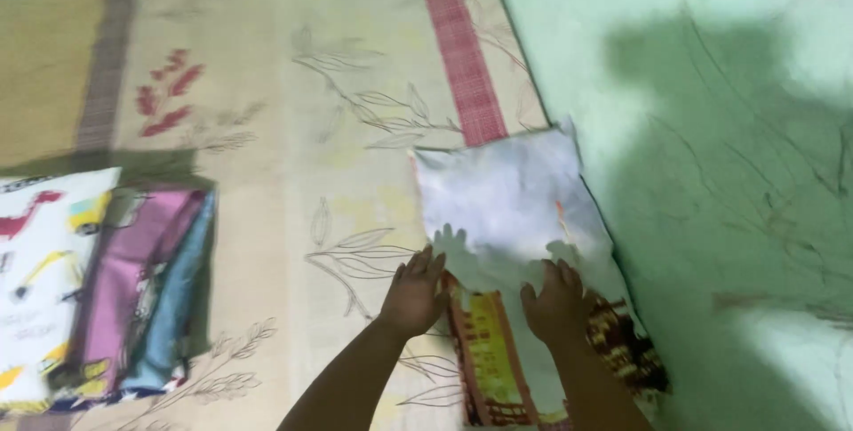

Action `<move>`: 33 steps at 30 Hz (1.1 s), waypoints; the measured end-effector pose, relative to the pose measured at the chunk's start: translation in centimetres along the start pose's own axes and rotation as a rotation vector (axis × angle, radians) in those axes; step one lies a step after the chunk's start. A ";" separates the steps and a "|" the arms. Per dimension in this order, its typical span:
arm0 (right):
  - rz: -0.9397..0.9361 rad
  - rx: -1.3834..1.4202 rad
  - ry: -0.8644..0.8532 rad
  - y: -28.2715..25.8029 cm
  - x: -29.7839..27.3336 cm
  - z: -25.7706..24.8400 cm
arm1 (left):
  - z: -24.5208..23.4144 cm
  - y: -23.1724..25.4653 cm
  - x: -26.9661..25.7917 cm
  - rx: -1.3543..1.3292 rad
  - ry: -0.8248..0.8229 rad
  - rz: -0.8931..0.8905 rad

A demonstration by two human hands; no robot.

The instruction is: The person is arranging pillows, a bolster, and items on a bed.

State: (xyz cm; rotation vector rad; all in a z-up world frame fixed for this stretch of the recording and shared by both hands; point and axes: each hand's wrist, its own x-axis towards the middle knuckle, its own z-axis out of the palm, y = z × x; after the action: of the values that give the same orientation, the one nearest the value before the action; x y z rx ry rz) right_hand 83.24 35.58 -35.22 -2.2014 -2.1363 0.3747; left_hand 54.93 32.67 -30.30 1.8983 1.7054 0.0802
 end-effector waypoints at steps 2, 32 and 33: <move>-0.054 0.017 0.036 -3.2 0.2 -1.4 | -2.9 -2.1 -2.3 -0.004 0.047 -0.046; -0.702 0.461 -0.283 -63.3 -10.7 6.2 | -16.2 -47.3 -39.3 -0.456 0.769 -0.713; -0.631 0.475 -0.373 -64.0 -11.5 7.2 | -15.0 -48.4 -39.5 -0.559 0.756 -0.751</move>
State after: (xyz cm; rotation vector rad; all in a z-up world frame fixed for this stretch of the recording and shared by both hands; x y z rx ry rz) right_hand 18.95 25.99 -27.57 -1.2010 -2.4265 1.1526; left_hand -1.60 2.34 -26.72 0.7611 2.4296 0.9555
